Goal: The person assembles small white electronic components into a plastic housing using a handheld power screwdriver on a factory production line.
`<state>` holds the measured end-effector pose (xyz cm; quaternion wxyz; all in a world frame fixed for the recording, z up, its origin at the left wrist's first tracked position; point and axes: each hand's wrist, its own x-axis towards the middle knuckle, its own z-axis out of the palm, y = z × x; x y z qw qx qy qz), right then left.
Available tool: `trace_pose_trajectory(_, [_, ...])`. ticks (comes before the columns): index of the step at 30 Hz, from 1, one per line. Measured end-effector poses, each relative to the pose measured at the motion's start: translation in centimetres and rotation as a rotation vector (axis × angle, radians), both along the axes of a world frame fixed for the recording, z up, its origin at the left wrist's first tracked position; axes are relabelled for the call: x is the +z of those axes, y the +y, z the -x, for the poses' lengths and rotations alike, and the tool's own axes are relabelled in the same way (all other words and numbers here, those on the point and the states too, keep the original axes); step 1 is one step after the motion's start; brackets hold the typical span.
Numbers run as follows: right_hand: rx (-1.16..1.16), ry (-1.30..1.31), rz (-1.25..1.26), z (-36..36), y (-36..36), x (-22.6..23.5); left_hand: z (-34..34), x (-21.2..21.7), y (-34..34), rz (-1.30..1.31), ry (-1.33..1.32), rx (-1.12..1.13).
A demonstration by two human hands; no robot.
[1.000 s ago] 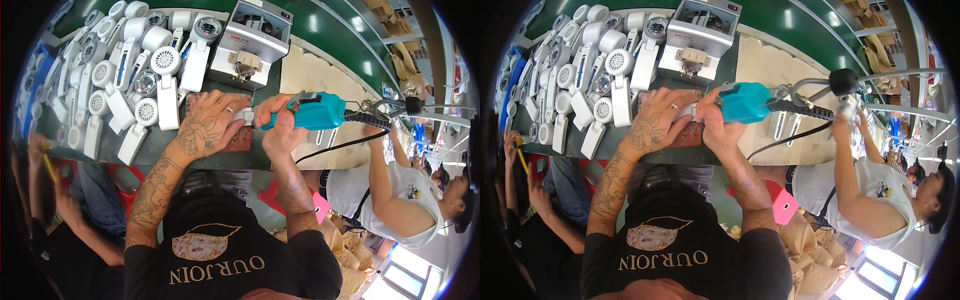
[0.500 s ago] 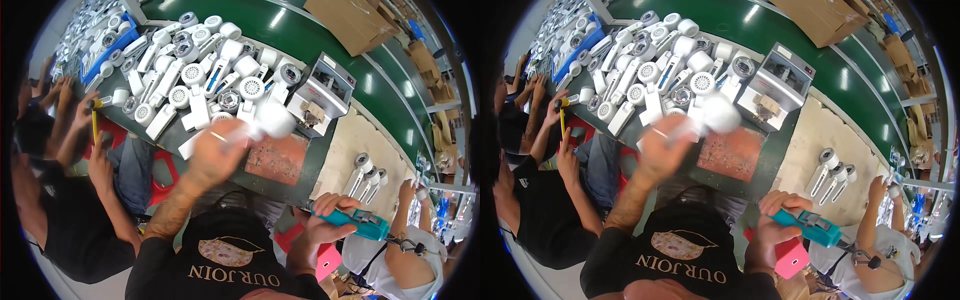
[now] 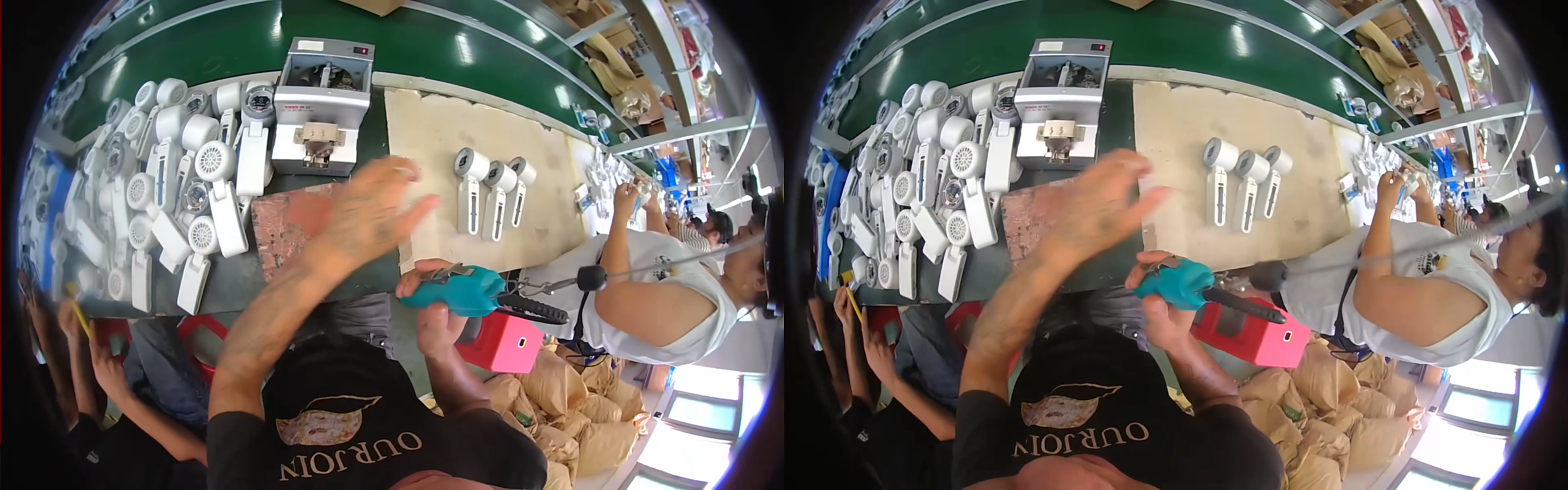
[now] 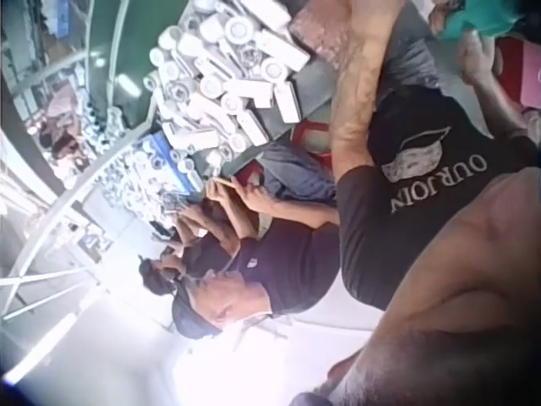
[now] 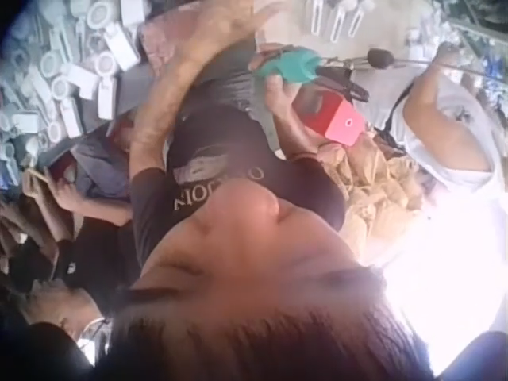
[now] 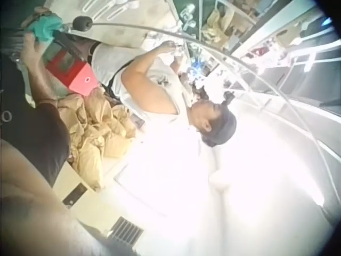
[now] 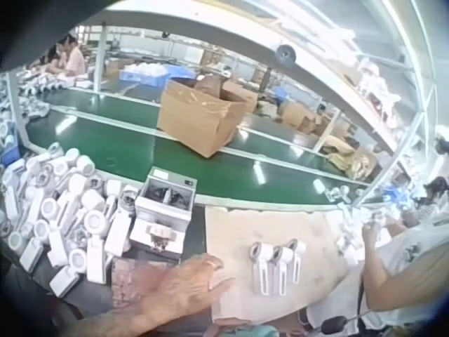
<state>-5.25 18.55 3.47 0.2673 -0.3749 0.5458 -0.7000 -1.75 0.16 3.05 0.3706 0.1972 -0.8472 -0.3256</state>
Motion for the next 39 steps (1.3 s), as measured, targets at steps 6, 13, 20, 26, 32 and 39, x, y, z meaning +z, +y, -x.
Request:
trace_pose_trajectory(6, [0.027, -0.053, 0.034, 0.5, 2.0, -0.4, 12.4, -4.8, 3.4, -0.048, -0.450, -0.080])
trace_pose_trajectory(13, [-0.074, -0.033, 0.013, 1.6, 1.8, 0.1, 9.1, -4.2, 2.1, -0.063, -0.191, -0.028])
trace_pose_trajectory(20, [-0.010, -0.066, -0.061, 1.7, -1.6, 1.0, -6.0, 0.2, -0.1, 0.009, -0.111, -0.052])
trace_pose_trajectory(26, [0.145, -0.152, 0.159, 0.5, -10.3, 2.9, -12.6, -0.6, -2.4, -0.029, -0.224, 0.038])
trace_pose_trajectory(32, [0.099, 0.068, 0.308, -0.4, -21.3, 2.7, -12.0, -3.2, -2.5, 0.159, -0.103, 0.115])
trace_pose_trajectory(39, [0.111, 0.141, 0.318, -0.5, -24.1, 1.1, -12.7, -2.9, -2.5, 0.135, -0.129, 0.074])
